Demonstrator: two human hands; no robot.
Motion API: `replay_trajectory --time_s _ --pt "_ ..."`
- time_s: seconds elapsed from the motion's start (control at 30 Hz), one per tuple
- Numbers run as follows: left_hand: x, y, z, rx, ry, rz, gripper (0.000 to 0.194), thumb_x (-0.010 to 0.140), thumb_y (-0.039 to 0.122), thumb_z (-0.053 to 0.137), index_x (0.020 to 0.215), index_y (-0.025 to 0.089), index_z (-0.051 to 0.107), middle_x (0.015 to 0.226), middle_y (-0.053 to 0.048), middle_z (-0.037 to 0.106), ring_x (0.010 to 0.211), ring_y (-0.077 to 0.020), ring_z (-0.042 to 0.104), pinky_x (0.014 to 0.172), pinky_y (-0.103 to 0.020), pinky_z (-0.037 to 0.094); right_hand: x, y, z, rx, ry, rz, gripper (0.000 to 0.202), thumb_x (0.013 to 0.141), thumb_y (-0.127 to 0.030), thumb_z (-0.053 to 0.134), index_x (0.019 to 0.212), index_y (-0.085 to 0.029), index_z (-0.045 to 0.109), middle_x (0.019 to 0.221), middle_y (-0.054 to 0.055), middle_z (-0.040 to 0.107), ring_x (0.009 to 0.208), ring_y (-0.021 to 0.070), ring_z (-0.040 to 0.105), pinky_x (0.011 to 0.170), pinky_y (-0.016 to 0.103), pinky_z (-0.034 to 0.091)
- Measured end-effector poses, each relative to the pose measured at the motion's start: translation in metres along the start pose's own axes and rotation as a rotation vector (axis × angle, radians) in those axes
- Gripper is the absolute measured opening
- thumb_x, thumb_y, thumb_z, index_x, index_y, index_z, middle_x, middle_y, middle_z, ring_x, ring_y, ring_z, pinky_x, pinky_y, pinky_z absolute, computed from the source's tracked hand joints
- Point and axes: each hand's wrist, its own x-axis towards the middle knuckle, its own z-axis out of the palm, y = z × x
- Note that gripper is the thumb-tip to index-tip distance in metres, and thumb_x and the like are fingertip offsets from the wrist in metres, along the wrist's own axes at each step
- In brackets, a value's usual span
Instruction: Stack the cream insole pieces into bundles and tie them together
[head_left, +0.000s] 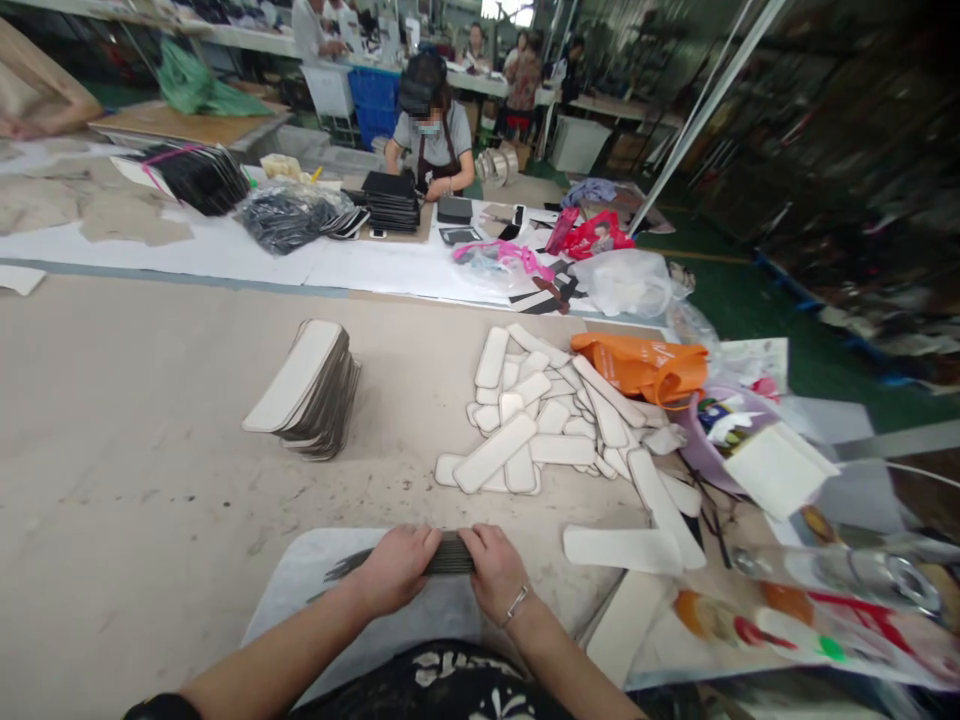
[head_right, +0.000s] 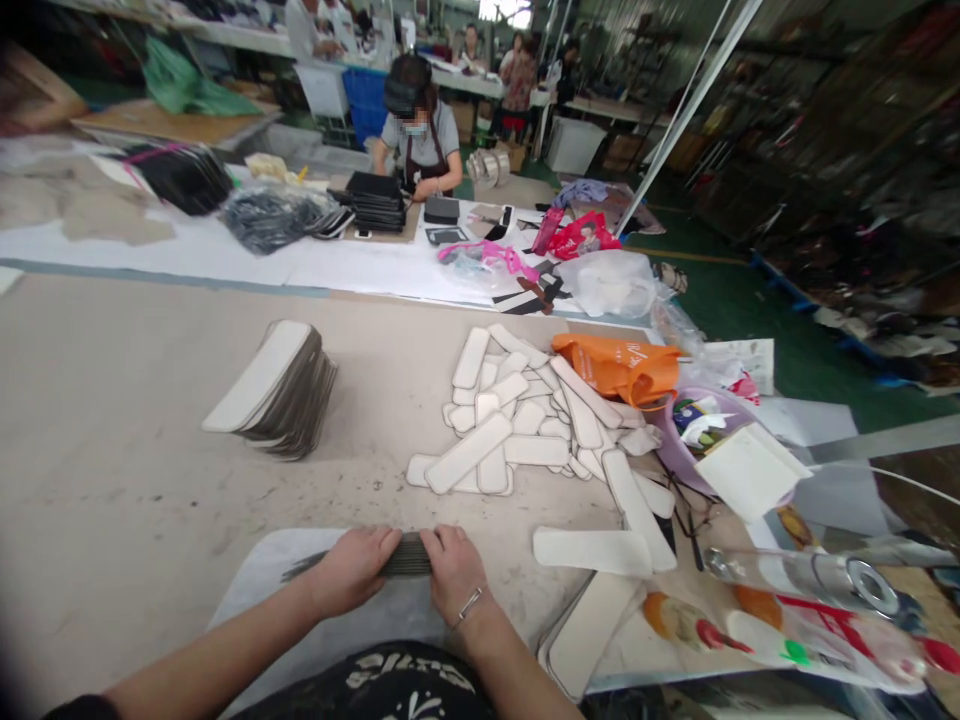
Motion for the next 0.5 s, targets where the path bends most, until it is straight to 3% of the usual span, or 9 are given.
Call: replay_trajectory --time_s 0.1,0.17,0.27,0.37,0.43,0.5 --pt "0.0 0.002 -0.01 -0.043 0.012 0.013 0.043 0.072 0.03 0.061 0.111 0.017 0.048 0.103 -0.01 0.058 0.093 -0.0272 0.055 0.085 -0.043 0.042 -0.003 0.007 -0.01 0.0 -0.029 0.006 0.055 0.07 -0.002 0.045 0.122 -0.019 0.05 0.114 0.01 0.054 0.105 0.022 0.046 0.094 0.034 0.041" --pt "-0.006 -0.008 -0.008 -0.134 0.071 0.017 0.059 0.071 0.043 0.065 0.121 0.018 0.046 0.113 -0.013 0.057 0.105 -0.0302 0.052 0.099 -0.05 0.033 -0.007 0.015 -0.002 0.014 -0.074 0.022 0.057 0.068 0.0 0.044 0.122 -0.016 0.05 0.115 0.012 0.055 0.107 0.0229 0.047 0.096 0.035 0.04" --pt "-0.028 -0.041 0.011 -0.411 0.39 -0.197 0.06 0.077 0.053 0.055 0.126 0.019 0.047 0.129 -0.012 0.051 0.125 -0.0303 0.039 0.11 -0.052 0.017 -0.015 0.029 0.022 0.077 -0.078 0.03 0.063 0.062 0.001 0.043 0.124 -0.012 0.048 0.121 0.014 0.051 0.112 0.0233 0.044 0.1 0.038 0.038" --pt "-0.058 -0.077 0.038 -0.783 0.729 -0.531 0.048 0.087 0.049 0.038 0.12 0.017 0.052 0.13 -0.012 0.052 0.128 -0.0248 0.038 0.111 -0.046 0.022 -0.022 0.038 0.039 0.17 -0.018 0.005 0.068 0.059 0.0 0.043 0.126 -0.012 0.044 0.127 0.013 0.046 0.119 0.0227 0.04 0.105 0.039 0.034" --pt "-0.067 -0.089 0.055 -0.926 0.786 -0.6 0.05 0.089 0.048 0.031 0.118 0.014 0.054 0.128 -0.012 0.054 0.125 -0.0236 0.043 0.11 -0.045 0.026 -0.023 0.04 0.041 0.194 -0.012 -0.016 0.068 0.059 -0.001 0.044 0.126 -0.012 0.044 0.128 0.013 0.045 0.12 0.0224 0.039 0.105 0.039 0.034" --pt "-0.065 -0.089 0.067 -0.984 0.756 -0.572 0.053 0.09 0.047 0.028 0.119 0.012 0.054 0.127 -0.013 0.056 0.123 -0.0234 0.046 0.108 -0.045 0.03 -0.022 0.038 0.037 0.169 -0.038 -0.019 0.067 0.06 -0.003 0.045 0.127 -0.012 0.044 0.127 0.013 0.047 0.118 0.0225 0.041 0.104 0.038 0.034"
